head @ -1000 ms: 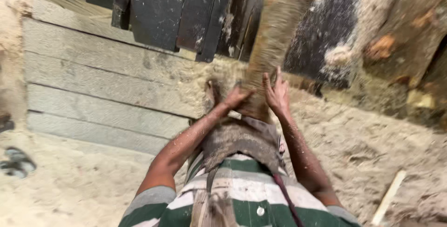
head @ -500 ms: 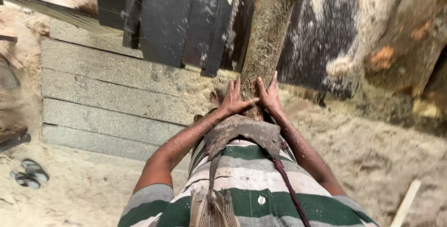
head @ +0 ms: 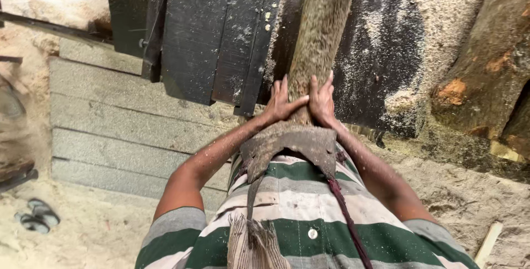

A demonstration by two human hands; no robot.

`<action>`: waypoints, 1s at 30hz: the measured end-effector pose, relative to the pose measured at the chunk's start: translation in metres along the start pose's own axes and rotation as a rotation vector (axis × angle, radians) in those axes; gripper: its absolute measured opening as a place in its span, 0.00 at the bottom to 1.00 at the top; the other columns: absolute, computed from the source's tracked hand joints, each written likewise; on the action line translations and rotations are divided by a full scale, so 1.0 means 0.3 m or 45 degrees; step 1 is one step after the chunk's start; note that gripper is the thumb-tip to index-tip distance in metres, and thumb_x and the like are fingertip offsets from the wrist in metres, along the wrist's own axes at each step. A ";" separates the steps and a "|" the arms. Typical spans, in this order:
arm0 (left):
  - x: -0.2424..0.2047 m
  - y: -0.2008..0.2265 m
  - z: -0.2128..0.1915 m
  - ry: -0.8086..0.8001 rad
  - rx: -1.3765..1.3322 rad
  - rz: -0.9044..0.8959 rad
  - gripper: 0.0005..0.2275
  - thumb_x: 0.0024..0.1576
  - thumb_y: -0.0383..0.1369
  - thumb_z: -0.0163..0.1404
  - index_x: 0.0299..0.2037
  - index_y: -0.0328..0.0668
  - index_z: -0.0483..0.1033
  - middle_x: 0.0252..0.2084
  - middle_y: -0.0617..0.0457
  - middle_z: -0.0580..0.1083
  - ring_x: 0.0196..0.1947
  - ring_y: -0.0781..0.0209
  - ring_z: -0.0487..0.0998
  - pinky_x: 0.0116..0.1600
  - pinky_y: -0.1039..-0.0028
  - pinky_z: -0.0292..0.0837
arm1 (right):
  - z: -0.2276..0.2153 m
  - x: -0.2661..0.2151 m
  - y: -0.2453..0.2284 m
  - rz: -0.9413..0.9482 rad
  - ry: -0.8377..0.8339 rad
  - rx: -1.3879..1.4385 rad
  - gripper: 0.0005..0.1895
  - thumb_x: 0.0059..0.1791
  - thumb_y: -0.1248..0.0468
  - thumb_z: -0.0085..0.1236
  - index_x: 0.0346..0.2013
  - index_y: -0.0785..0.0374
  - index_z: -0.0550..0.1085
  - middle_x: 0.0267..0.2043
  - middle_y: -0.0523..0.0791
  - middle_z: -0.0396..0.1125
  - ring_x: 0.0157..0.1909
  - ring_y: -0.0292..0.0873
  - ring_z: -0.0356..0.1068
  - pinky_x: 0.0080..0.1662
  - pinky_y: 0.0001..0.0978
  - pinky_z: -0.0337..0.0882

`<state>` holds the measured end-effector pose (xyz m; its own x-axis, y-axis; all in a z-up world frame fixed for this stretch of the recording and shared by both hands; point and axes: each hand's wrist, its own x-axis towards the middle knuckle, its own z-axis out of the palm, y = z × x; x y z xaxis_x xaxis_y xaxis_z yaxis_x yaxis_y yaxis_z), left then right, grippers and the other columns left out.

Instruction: The person feeds wooden logs into a large industrial saw to cut them into smaller planks, using their hands to guide the wood and periodically clearing sawdust from the machine.

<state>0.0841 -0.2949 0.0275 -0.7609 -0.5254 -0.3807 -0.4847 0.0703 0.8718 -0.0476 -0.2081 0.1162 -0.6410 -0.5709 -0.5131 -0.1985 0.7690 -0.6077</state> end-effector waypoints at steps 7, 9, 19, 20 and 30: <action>0.239 0.075 -0.063 0.130 -0.101 0.074 0.59 0.51 0.70 0.50 0.75 0.17 0.42 0.69 0.25 0.54 0.69 0.34 0.59 0.69 0.42 0.64 | -0.075 0.263 -0.057 -0.234 0.072 -0.314 0.51 0.51 0.30 0.13 0.79 0.58 0.31 0.74 0.74 0.47 0.53 0.64 0.73 0.46 0.60 0.82; 0.330 0.049 -0.068 0.171 0.015 0.109 0.59 0.53 0.71 0.51 0.75 0.16 0.44 0.71 0.23 0.55 0.72 0.31 0.59 0.75 0.42 0.61 | -0.081 0.311 -0.090 0.080 -0.023 0.057 0.58 0.47 0.26 0.21 0.78 0.61 0.27 0.68 0.71 0.55 0.54 0.66 0.74 0.48 0.65 0.81; 0.127 0.056 -0.083 0.215 0.049 0.299 0.55 0.53 0.61 0.57 0.76 0.26 0.37 0.77 0.24 0.43 0.77 0.32 0.47 0.75 0.45 0.51 | -0.077 0.241 0.049 0.062 -0.001 0.317 0.57 0.51 0.26 0.42 0.79 0.58 0.35 0.81 0.58 0.37 0.78 0.64 0.47 0.67 0.73 0.57; 0.069 0.045 -0.095 0.236 0.164 0.575 0.53 0.56 0.52 0.64 0.75 0.27 0.37 0.76 0.24 0.42 0.76 0.32 0.47 0.73 0.43 0.50 | -0.056 0.196 0.048 0.041 0.005 0.485 0.55 0.52 0.29 0.43 0.80 0.57 0.35 0.82 0.56 0.33 0.78 0.64 0.43 0.67 0.74 0.53; 0.068 0.132 -0.159 0.271 0.249 0.231 0.30 0.61 0.11 0.35 0.76 0.42 0.54 0.76 0.46 0.62 0.32 0.50 0.85 0.35 0.73 0.84 | 0.008 0.341 0.081 0.043 0.446 1.102 0.41 0.47 0.46 0.58 0.69 0.66 0.63 0.74 0.54 0.57 0.74 0.53 0.58 0.69 0.55 0.64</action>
<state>0.0699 -0.3434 0.0691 -0.7453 -0.6531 -0.1339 -0.4389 0.3295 0.8359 -0.1163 -0.2484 0.0473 -0.8512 -0.3246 -0.4125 0.3557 0.2212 -0.9081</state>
